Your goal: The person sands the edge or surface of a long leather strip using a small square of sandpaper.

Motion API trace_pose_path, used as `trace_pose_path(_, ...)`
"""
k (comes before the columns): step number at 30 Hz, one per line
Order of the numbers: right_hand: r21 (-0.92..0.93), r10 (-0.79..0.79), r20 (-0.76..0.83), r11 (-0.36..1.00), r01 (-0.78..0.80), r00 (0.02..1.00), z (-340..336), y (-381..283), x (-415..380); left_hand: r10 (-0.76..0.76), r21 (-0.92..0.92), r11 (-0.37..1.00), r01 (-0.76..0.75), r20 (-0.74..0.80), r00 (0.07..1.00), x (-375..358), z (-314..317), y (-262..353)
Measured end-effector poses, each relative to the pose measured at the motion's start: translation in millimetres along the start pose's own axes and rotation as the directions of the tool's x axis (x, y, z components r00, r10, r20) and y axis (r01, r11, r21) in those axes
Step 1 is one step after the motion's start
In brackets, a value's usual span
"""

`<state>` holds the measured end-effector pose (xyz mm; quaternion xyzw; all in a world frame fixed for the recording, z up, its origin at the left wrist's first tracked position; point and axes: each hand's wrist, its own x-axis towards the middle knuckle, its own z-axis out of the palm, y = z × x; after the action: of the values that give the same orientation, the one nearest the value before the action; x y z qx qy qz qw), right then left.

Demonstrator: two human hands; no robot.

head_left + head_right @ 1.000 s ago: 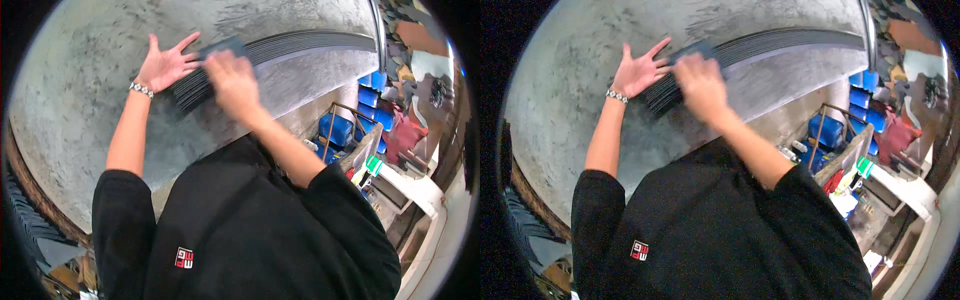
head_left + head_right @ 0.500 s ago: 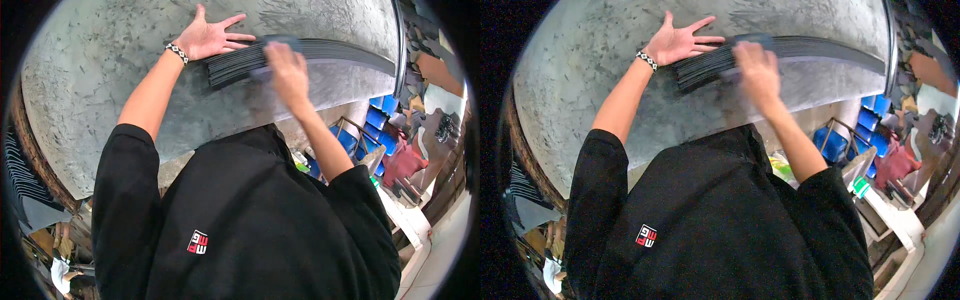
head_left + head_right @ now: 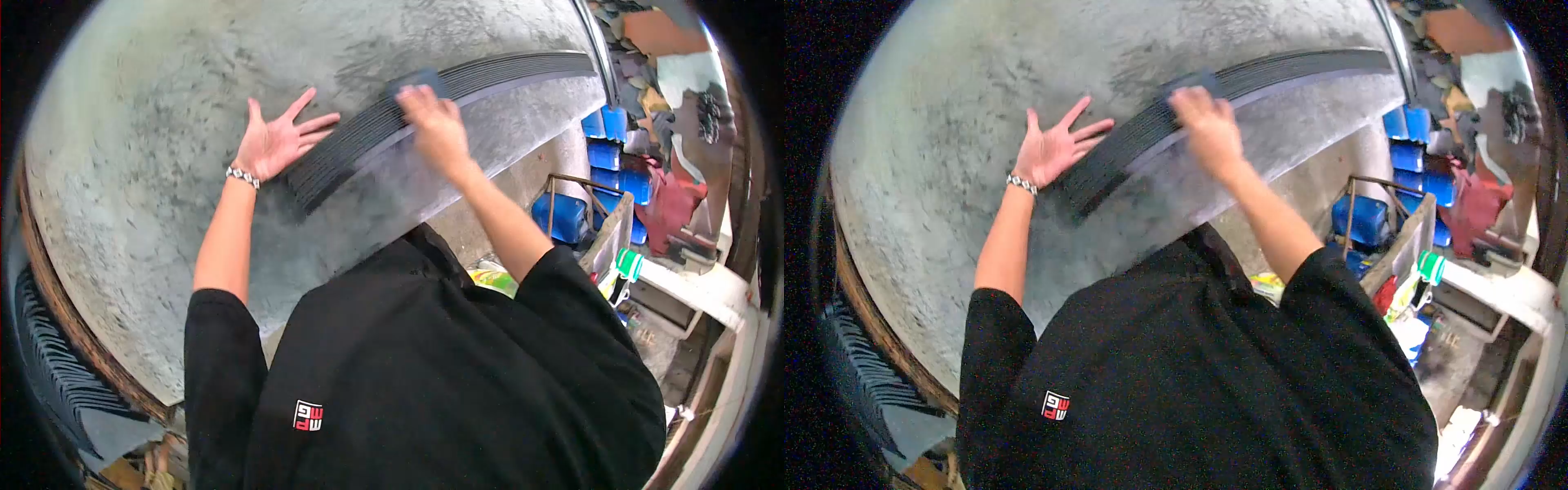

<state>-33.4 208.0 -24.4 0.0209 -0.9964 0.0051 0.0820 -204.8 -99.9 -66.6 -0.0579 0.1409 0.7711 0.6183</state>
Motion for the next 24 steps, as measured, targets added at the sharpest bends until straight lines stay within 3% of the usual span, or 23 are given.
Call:
trace_pose_path(3,-0.098,0.415,-0.076,0.902,-0.421,0.907,28.1,98.8,-4.9,-0.023,0.081,0.996,0.021,0.027,0.999,4.7,-14.0,0.4)
trace_pose_path(4,-0.034,0.407,-0.003,0.913,-0.407,0.914,21.7,91.5,2.7,-0.024,0.131,0.991,0.023,0.005,1.000,4.0,-11.7,-2.0)
trace_pose_path(5,0.033,0.391,0.073,0.919,-0.394,0.917,17.2,65.0,8.9,0.008,0.304,0.952,0.018,-0.083,0.997,5.8,-13.0,-3.3)
trace_pose_path(6,-0.011,0.235,-0.055,0.972,-0.235,0.971,19.5,18.3,3.4,0.055,0.465,0.885,0.027,-0.161,0.985,9.6,-16.5,-6.0)
trace_pose_path(7,-0.022,0.124,-0.036,0.992,-0.124,0.992,10.7,-28.5,1.8,0.120,0.609,0.792,0.043,-0.224,0.967,15.9,-19.4,-12.1)
trace_pose_path(8,0.017,0.062,0.049,0.998,-0.063,0.997,30.8,-62.6,-10.5,0.277,0.849,0.527,0.028,-0.203,0.939,24.0,-26.1,-25.4)
trace_pose_path(9,0.163,-0.035,0.124,0.986,0.014,0.992,17.1,-92.4,-17.6,0.420,0.979,0.198,0.048,-0.129,0.898,25.1,-28.4,-40.4)
trace_pose_path(10,0.342,-0.156,0.022,0.930,0.139,0.988,25.0,-98.6,-31.2,0.607,0.986,-0.059,0.159,-0.091,0.789,17.0,24.0,-65.9)
trace_pose_path(11,0.322,-0.249,0.051,0.921,0.220,0.967,17.4,-80.9,-34.1,0.688,0.933,-0.271,0.238,0.015,0.726,19.6,30.8,-89.3)
trace_pose_path(13,0.147,-0.224,0.119,0.967,0.206,0.967,3.1,-2.4,-24.3,0.741,0.687,-0.555,0.469,0.153,0.654,29.0,35.1,-127.6)
trace_pose_path(15,0.122,0.149,0.089,0.980,-0.160,0.985,0.1,96.4,-6.4,0.761,0.561,-0.619,0.549,0.256,0.596,34.5,37.7,-146.5)
trace_pose_path(17,0.102,0.581,0.090,0.803,-0.587,0.809,-5.6,193.2,10.4,0.774,0.513,-0.615,0.599,0.248,0.582,38.7,35.4,-150.0)
trace_pose_path(18,-0.020,0.553,-0.251,0.817,-0.576,0.794,49.4,243.0,-2.9,0.776,0.509,-0.613,0.605,0.241,0.583,40.1,36.6,-148.7)
trace_pose_path(20,0.024,0.641,-0.108,0.766,-0.643,0.760,47.8,210.8,18.4,0.772,0.504,-0.614,0.607,0.225,0.594,39.1,42.0,-148.4)
trace_pose_path(21,-0.062,0.502,-0.154,0.855,-0.515,0.851,20.8,150.5,21.9,0.773,0.490,-0.610,0.622,0.195,0.604,40.3,44.3,-148.3)
trace_pose_path(22,-0.105,0.376,-0.028,0.920,-0.377,0.926,5.6,100.1,20.3,0.770,0.471,-0.618,0.629,0.199,0.607,43.3,40.1,-146.6)
trace_pose_path(23,0.098,0.160,-0.119,0.984,-0.149,0.980,35.2,64.3,1.3,0.766,0.452,-0.625,0.636,0.196,0.613,42.3,36.4,-148.6)
trace_pose_path(24,0.195,0.033,-0.029,0.980,-0.026,0.999,15.6,26.9,-17.4,0.763,0.449,-0.624,0.640,0.175,0.622,41.2,38.7,-149.2)
